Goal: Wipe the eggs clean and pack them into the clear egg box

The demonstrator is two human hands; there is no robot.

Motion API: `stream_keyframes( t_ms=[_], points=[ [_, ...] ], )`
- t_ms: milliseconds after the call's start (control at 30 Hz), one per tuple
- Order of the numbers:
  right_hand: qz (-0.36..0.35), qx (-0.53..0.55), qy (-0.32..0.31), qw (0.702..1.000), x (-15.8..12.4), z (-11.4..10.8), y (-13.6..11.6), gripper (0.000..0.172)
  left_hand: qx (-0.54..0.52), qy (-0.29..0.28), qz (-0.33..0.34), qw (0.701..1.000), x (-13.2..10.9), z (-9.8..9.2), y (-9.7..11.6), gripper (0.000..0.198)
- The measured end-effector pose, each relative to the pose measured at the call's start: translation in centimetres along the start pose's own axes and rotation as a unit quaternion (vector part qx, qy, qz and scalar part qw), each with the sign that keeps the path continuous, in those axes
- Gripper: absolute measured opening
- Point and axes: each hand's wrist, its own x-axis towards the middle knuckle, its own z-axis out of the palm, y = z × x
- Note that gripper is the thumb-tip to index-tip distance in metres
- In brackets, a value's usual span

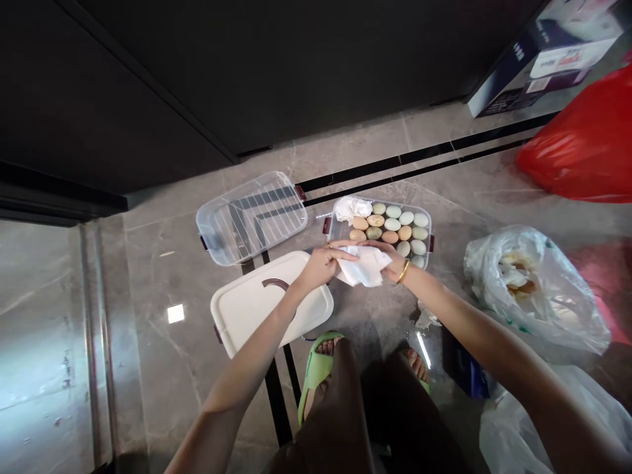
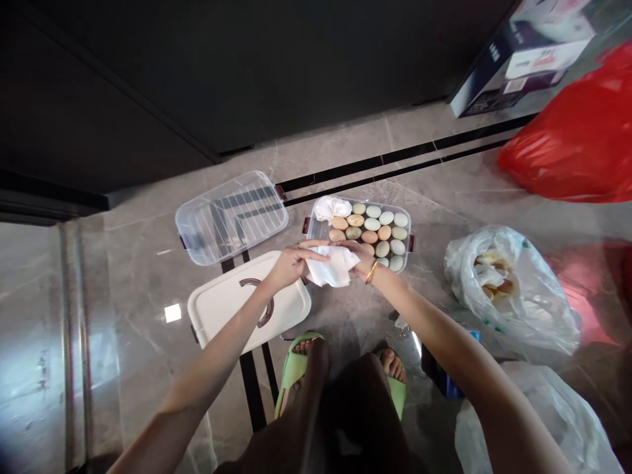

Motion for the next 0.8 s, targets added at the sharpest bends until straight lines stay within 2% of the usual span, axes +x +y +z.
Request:
stream_keyframes(
  t_ms=[67, 133, 233, 300, 367, 467, 567, 667, 733, 800],
  points=[
    [0.010, -0.010, 0.021, 1.000, 1.8, 0.2, -0.1, 0.021, 0.058, 0.073, -0.035, 0.995, 1.1, -1.1, -1.5, 0.044],
    [0.018, -0.033, 0.049, 0.998, 3.1, 0.5, -0.2, 0.019, 0.103, 0.122, -0.109, 0.981, 2.2, -1.8, -2.6, 0.038],
    [-0.024, -0.148, 0.111, 0.982, 3.8, 0.8, 0.2, 0.020, 0.173, 0.127, -0.206, 0.955, 3.7, -1.7, -3.5, 0.031],
    [-0.073, -0.247, 0.146, 0.955, 3.6, 0.9, 0.9, 0.024, 0.234, 0.122, -0.223, 0.939, 4.3, -0.6, -3.6, 0.034],
    [-0.105, -0.320, 0.134, 0.932, 3.2, 0.9, 1.9, 0.025, 0.291, 0.113, -0.229, 0.922, 4.8, 1.0, -3.6, 0.038],
    [-0.144, -0.418, 0.099, 0.892, 2.8, 0.7, 3.0, 0.033, 0.371, 0.086, -0.219, 0.898, 5.2, 3.4, -4.1, 0.034],
    [-0.200, -0.522, 0.064, 0.827, 2.5, 0.5, 3.4, 0.028, 0.437, 0.061, -0.150, 0.885, 5.5, 4.9, -5.0, 0.036],
    [-0.253, -0.616, 0.008, 0.746, 2.6, 0.6, 3.5, 0.022, 0.470, 0.017, -0.074, 0.879, 5.1, 5.0, -5.7, 0.039],
    [-0.270, -0.640, -0.003, 0.719, 2.9, 0.8, 3.7, 0.025, 0.480, 0.001, -0.049, 0.876, 4.5, 4.5, -5.7, 0.042],
    [-0.278, -0.648, -0.002, 0.709, 3.3, 1.0, 3.9, 0.028, 0.494, 0.009, -0.030, 0.869, 3.8, 3.6, -5.3, 0.048]
  ],
)
